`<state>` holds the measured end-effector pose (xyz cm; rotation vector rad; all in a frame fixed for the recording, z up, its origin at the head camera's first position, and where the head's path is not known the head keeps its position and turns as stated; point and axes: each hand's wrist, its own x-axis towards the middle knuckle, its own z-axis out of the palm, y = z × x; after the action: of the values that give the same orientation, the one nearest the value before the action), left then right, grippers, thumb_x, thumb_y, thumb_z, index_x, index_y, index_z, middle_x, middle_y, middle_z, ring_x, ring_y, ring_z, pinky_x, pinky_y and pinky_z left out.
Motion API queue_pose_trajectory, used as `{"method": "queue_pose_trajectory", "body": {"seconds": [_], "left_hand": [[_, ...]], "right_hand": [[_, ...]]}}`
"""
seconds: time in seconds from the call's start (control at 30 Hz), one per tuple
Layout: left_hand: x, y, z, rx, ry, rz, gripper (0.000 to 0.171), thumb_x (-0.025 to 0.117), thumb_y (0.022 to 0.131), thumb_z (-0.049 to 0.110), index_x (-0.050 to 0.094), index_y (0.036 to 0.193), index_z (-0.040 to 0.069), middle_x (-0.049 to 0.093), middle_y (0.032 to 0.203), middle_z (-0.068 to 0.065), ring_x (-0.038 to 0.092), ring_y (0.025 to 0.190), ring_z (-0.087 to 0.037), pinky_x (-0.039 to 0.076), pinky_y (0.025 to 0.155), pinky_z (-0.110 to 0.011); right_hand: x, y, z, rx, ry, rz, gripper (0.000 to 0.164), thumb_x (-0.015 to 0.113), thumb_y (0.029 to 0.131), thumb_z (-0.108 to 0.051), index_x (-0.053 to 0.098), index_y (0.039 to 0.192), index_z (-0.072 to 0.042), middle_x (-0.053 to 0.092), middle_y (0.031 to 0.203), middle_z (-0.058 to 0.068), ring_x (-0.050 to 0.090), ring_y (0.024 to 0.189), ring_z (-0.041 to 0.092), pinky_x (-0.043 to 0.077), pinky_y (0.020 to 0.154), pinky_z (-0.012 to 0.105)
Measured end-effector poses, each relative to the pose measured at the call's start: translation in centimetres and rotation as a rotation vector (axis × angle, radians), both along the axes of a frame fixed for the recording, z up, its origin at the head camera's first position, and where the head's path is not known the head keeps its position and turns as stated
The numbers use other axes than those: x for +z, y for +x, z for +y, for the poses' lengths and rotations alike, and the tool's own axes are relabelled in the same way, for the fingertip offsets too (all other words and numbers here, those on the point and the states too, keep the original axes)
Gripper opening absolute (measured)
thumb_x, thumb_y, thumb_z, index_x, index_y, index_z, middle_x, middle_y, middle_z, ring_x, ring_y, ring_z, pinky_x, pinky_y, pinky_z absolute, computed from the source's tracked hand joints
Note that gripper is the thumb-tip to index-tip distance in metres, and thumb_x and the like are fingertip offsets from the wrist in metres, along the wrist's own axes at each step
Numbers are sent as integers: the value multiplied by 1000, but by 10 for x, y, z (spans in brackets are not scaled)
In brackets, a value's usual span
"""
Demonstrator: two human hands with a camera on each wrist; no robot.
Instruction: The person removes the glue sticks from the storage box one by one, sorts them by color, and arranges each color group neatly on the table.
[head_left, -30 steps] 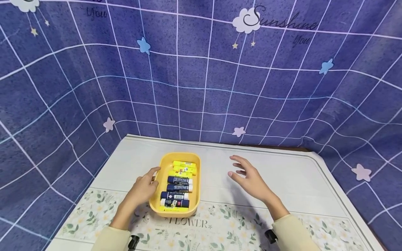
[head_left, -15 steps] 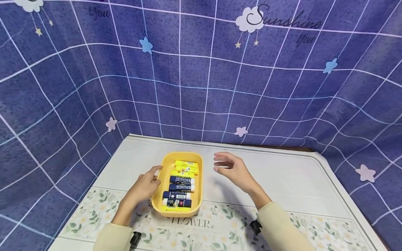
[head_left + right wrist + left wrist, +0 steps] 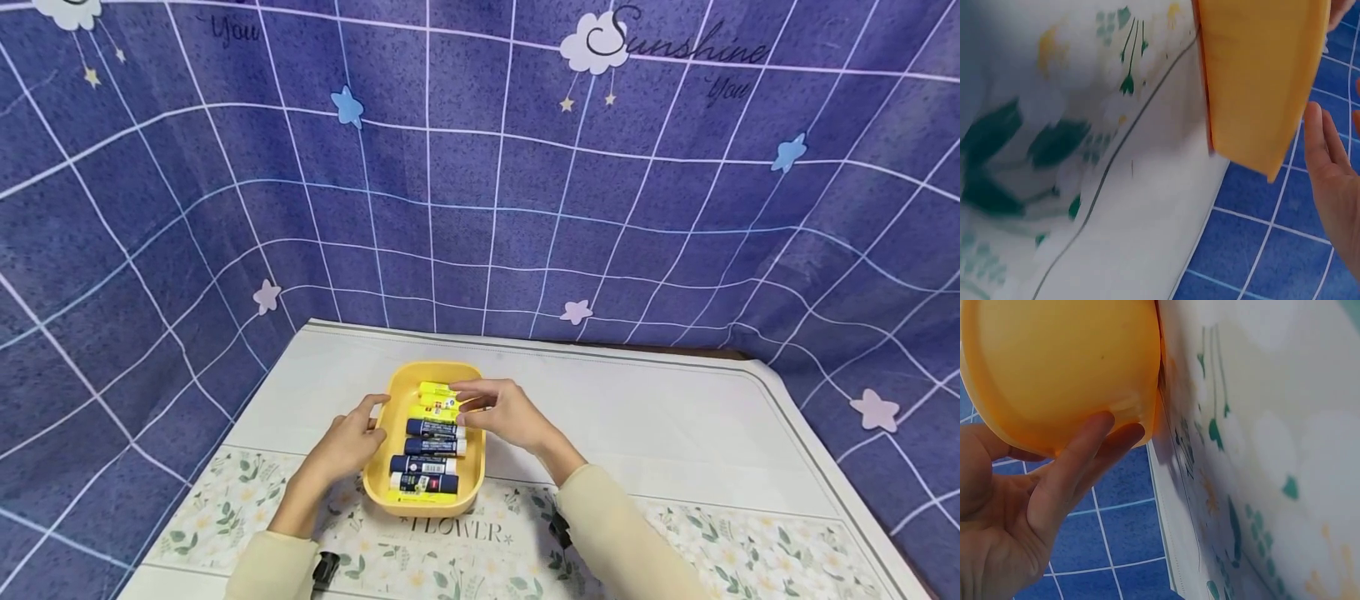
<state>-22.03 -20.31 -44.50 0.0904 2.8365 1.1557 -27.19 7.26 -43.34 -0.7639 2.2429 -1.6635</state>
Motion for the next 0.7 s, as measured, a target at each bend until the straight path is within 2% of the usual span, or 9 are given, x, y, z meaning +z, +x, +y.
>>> {"method": "queue_pose_trajectory", "body": {"seconds": [0.17, 0.4, 0.53, 0.7], "left_hand": [[-1, 0, -1, 2, -4, -8, 57, 50, 100, 9, 39, 156, 6, 62, 133, -38, 69, 115, -45, 63, 80, -43], [0, -1, -1, -7, -15, -10, 57, 50, 101, 10, 39, 157, 7, 61, 135, -38, 71, 113, -43, 62, 76, -40], [0, -1, -1, -9, -11, -15, 58, 50, 101, 10, 38, 157, 7, 60, 136, -38, 71, 113, -43, 62, 75, -38], [-1, 0, -3, -7, -18, -23, 59, 51, 100, 11, 38, 157, 7, 59, 137, -38, 70, 116, -43, 62, 76, -39]], "right_hand": [[-2, -2, -15, 69, 105, -37, 48, 75, 91, -4, 66, 139, -8, 68, 133, 25, 70, 115, 36, 60, 89, 31], [1, -8, -30, 169, 242, -10, 54, 77, 90, -3, 64, 142, -10, 71, 128, 22, 72, 114, 32, 60, 90, 33], [3, -11, -36, 187, 310, -10, 58, 78, 89, -3, 63, 143, -13, 74, 123, 19, 73, 111, 27, 60, 87, 30], [6, -12, -44, 187, 432, 24, 59, 79, 88, -3, 63, 143, -17, 75, 120, 15, 73, 96, 13, 59, 81, 27]]}}
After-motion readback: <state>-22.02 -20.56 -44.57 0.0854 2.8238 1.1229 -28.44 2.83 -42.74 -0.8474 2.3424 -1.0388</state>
